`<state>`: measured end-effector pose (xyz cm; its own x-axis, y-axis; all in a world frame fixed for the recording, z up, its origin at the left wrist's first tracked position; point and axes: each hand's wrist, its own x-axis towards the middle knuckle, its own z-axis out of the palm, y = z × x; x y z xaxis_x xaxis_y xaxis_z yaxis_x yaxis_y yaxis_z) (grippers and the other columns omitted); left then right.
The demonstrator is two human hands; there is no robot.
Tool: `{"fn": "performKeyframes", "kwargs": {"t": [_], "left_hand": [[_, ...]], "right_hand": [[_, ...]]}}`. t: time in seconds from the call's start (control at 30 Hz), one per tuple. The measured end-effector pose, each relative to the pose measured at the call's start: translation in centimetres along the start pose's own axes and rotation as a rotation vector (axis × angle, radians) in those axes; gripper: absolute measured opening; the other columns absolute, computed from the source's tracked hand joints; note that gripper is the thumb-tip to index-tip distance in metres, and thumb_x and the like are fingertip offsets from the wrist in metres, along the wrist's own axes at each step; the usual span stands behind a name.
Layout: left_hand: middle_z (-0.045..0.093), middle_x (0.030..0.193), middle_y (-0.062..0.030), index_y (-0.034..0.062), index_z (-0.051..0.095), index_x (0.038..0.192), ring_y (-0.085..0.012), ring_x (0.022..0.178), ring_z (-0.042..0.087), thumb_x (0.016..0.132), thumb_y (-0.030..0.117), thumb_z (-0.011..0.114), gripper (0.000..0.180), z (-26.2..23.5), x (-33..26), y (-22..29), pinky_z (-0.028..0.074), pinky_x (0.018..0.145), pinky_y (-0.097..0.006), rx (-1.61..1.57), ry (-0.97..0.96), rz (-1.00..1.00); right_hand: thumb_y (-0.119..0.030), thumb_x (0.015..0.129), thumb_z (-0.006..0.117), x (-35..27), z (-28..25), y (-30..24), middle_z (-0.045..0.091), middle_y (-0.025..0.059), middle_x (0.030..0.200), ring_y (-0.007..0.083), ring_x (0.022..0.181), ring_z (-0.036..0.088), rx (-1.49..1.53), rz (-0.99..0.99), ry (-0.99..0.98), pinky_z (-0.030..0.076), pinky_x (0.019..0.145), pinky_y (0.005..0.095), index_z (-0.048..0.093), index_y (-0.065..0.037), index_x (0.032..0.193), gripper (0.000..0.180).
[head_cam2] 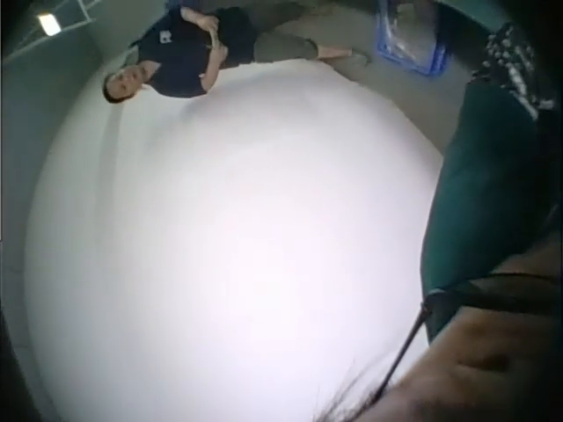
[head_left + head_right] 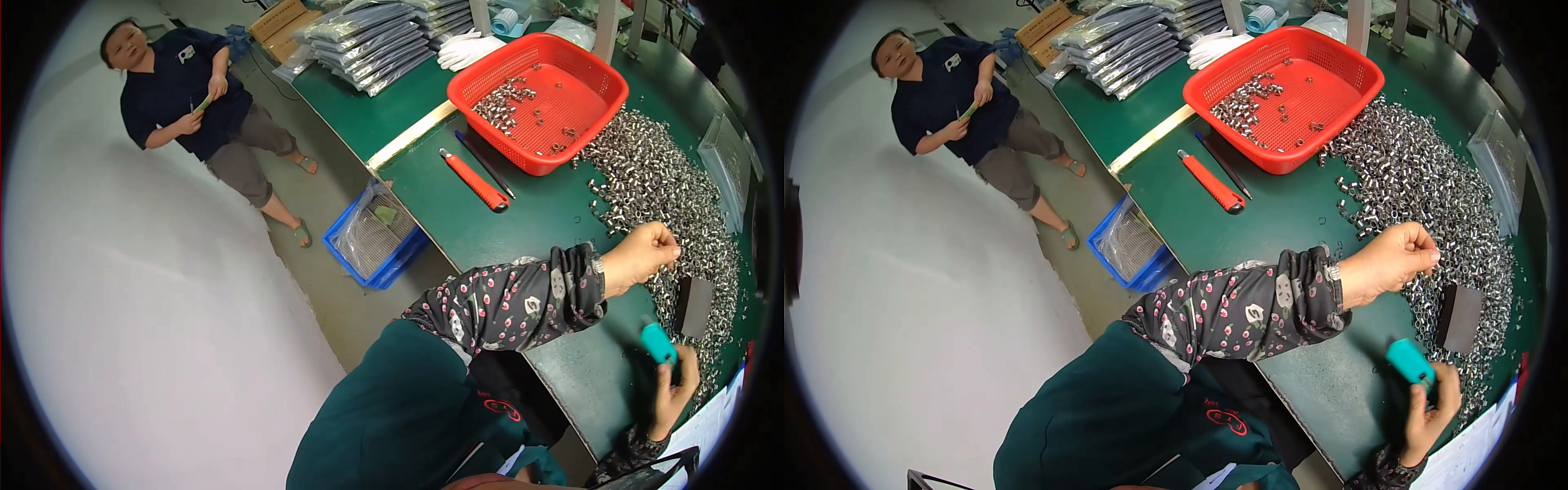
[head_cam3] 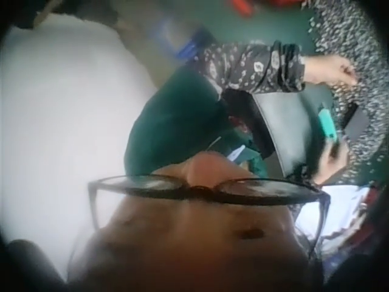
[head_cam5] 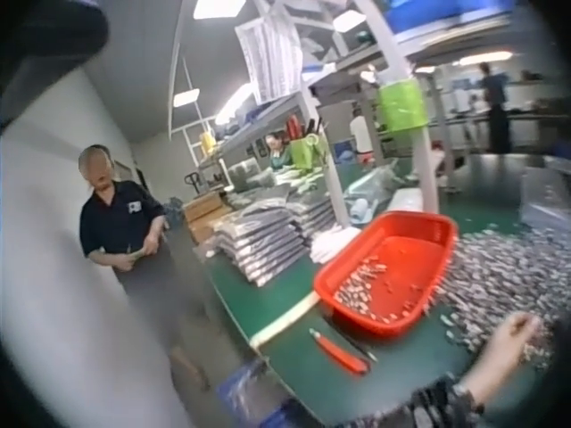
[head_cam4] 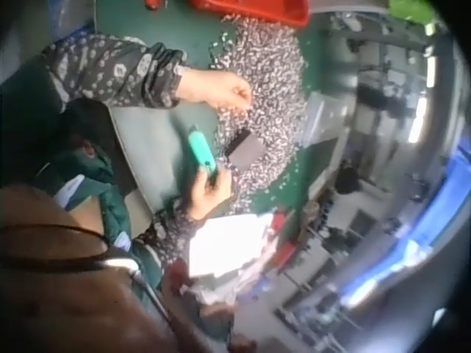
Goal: Individually cleaning small metal hardware components using a handheld electronic tool at a workbench.
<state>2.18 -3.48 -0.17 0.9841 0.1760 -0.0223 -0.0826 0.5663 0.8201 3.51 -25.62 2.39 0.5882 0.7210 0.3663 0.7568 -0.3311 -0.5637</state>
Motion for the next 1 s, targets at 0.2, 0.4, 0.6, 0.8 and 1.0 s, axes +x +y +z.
{"fn": "performKeyframes", "kwargs": {"t": [0.2, 0.4, 0.6, 0.8, 1.0], "left_hand": [[0.049, 0.067, 0.0014, 0.0088, 0.045, 0.085, -0.0011, 0.045, 0.033, 0.081, 0.014, 0.051, 0.009, -0.2, -0.3, 0.4, 0.023, 0.035, -0.015, -0.007, -0.027, -0.039], [0.049, 0.067, 0.0013, 0.0093, 0.045, 0.085, -0.0012, 0.045, 0.032, 0.081, 0.015, 0.05, 0.009, 0.1, -0.2, 0.0, 0.022, 0.035, -0.015, 0.006, -0.029, -0.076], [0.048, 0.064, 0.0028, 0.0103, 0.046, 0.082, -0.0018, 0.044, 0.034, 0.081, 0.017, 0.05, 0.008, 0.1, -0.4, 0.1, 0.024, 0.034, -0.017, 0.01, -0.038, -0.075], [0.048, 0.067, 0.0024, 0.0106, 0.045, 0.084, -0.0012, 0.047, 0.033, 0.082, 0.016, 0.05, 0.008, 0.3, -0.5, -0.2, 0.022, 0.036, -0.016, 0.024, -0.057, -0.074], [0.049, 0.064, 0.001, 0.0089, 0.047, 0.079, -0.004, 0.046, 0.036, 0.079, 0.015, 0.051, 0.007, 0.5, -0.2, -0.8, 0.026, 0.036, -0.019, 0.02, -0.013, -0.004]], "right_hand": [[-0.021, 0.061, 0.063, 0.6, 1.7, -3.2, 0.045, 0.0137, 0.065, 0.0312, 0.059, 0.045, -0.033, -0.116, -0.188, 0.034, 0.053, 0.035, 0.05, 0.002, 0.074, 0.029], [-0.012, 0.058, 0.064, 0.2, 2.4, -4.0, 0.047, 0.0157, 0.066, 0.0356, 0.061, 0.046, -0.119, -0.051, -0.164, 0.036, 0.054, 0.0387, 0.048, 0.002, 0.072, 0.025], [-0.01, 0.057, 0.063, 0.4, 1.5, -5.1, 0.044, 0.016, 0.071, 0.0346, 0.071, 0.042, -0.44, -0.116, -0.297, 0.034, 0.064, 0.0383, 0.047, 0.001, 0.074, 0.026], [-0.011, 0.057, 0.062, 0.0, 1.7, -4.9, 0.042, 0.0164, 0.077, 0.0343, 0.076, 0.04, -0.443, -0.068, -0.193, 0.033, 0.067, 0.0401, 0.046, 0.0, 0.077, 0.028], [-0.017, 0.063, 0.06, 0.8, 0.9, -6.7, 0.044, 0.0138, 0.077, 0.0289, 0.072, 0.041, -0.364, -0.188, -0.031, 0.033, 0.066, 0.036, 0.048, 0.001, 0.078, 0.027]]}}
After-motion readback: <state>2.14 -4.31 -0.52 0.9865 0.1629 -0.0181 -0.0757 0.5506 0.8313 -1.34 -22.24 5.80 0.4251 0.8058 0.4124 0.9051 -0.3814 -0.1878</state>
